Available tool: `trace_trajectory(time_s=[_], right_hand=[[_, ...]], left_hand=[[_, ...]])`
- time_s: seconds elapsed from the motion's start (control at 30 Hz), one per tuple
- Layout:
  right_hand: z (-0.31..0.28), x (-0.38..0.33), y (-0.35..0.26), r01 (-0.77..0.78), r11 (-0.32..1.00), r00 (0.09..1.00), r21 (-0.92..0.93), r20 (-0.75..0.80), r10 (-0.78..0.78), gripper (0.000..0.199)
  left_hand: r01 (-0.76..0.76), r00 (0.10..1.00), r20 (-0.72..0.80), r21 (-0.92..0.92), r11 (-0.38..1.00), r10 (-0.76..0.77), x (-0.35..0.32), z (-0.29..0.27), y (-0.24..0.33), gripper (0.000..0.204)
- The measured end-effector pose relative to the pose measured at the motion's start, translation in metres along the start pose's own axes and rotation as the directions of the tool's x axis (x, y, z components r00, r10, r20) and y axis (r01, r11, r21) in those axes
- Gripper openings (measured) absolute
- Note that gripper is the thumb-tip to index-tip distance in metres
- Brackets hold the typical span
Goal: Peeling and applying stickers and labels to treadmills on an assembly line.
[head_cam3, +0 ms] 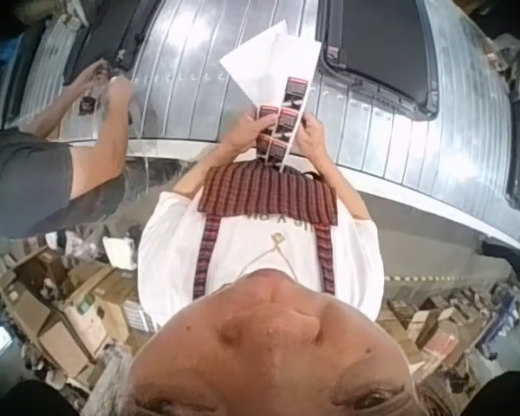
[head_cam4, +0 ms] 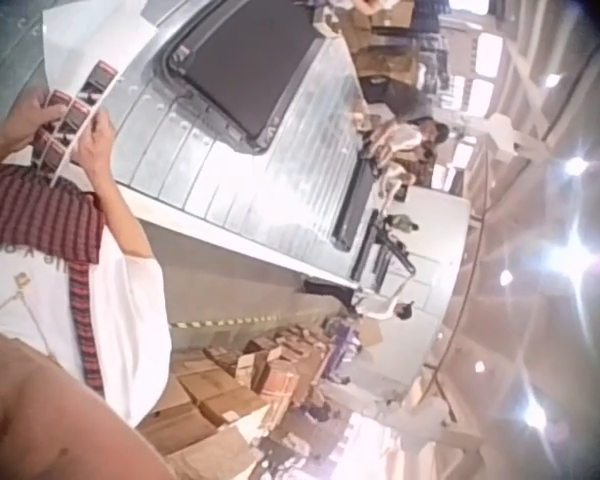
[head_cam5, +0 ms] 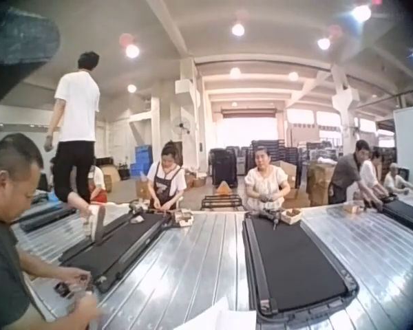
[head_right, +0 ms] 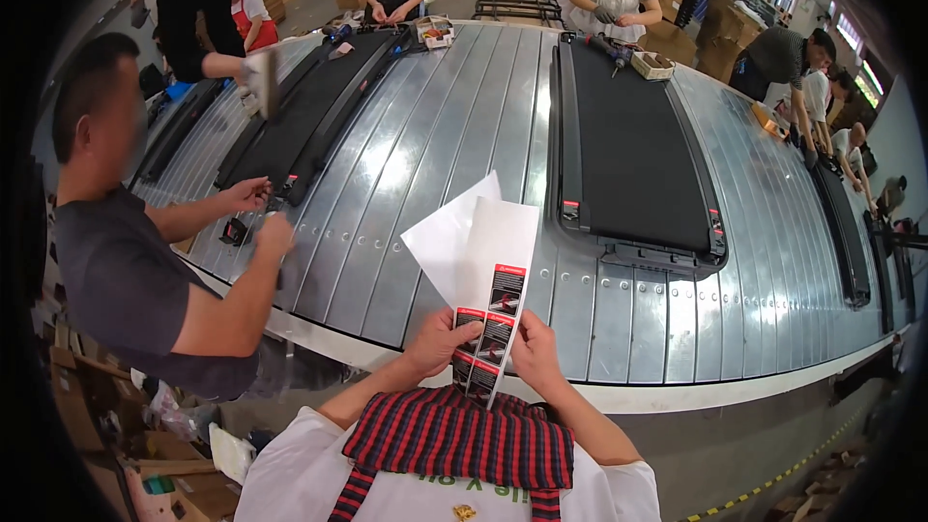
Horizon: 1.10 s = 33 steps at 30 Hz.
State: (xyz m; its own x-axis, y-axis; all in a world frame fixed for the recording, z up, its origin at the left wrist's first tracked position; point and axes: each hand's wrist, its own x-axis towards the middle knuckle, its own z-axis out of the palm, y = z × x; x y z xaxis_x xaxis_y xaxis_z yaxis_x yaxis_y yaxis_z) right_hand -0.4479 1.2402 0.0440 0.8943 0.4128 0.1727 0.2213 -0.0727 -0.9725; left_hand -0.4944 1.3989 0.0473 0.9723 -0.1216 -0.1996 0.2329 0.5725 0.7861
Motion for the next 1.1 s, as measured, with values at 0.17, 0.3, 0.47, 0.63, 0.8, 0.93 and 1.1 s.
trace_trajectory(time_s=[0.17, 0.3, 0.47, 0.63, 0.8, 0.93, 1.1], right_hand=[[0.005, -0.014, -0.023, 0.055, 0.952, 0.998, -0.3, 0.053, -0.04, 0.024], [0.014, -0.01, -0.044, 0.197, 0.849, 0.974, -0.491, 0.001, -0.226, 0.03], [0.018, -0.012, -0.058, 0.383, 0.637, 0.888, -0.67, 0.075, -0.454, 0.037], [0.012, -0.025, -0.064, 0.438, 0.583, 0.84, -0.685, 0.081, -0.536, 0.038], [-0.021, -0.031, -0.064, 0.364, 0.741, 0.876, -0.564, -0.064, -0.479, 0.032], [-0.056, -0.035, -0.066, 0.386, 0.716, 0.852, -0.582, -0.072, -0.518, 0.028], [-0.097, -0.04, -0.066, 0.409, 0.751, 0.848, -0.519, -0.087, -0.522, 0.024]], left_hand=[[-0.049, 0.998, 0.04, 0.036, 0.998, 0.048, 0.003, -0.017, -0.01, 0.024], [-0.028, 0.996, 0.087, -0.058, 0.998, 0.034, 0.006, -0.023, -0.002, 0.026], [0.011, 0.974, 0.218, -0.31, 0.951, 0.059, 0.008, -0.018, 0.013, 0.027], [0.163, 0.96, 0.274, -0.405, 0.9, -0.051, 0.009, -0.006, 0.003, 0.031], [0.138, 0.961, 0.273, -0.351, 0.926, -0.04, 0.01, 0.019, -0.007, 0.04], [0.091, 0.969, 0.244, -0.272, 0.958, -0.023, 0.013, 0.051, -0.015, 0.034], [0.034, 0.963, 0.27, -0.117, 0.993, -0.001, 0.025, 0.084, -0.025, 0.04]])
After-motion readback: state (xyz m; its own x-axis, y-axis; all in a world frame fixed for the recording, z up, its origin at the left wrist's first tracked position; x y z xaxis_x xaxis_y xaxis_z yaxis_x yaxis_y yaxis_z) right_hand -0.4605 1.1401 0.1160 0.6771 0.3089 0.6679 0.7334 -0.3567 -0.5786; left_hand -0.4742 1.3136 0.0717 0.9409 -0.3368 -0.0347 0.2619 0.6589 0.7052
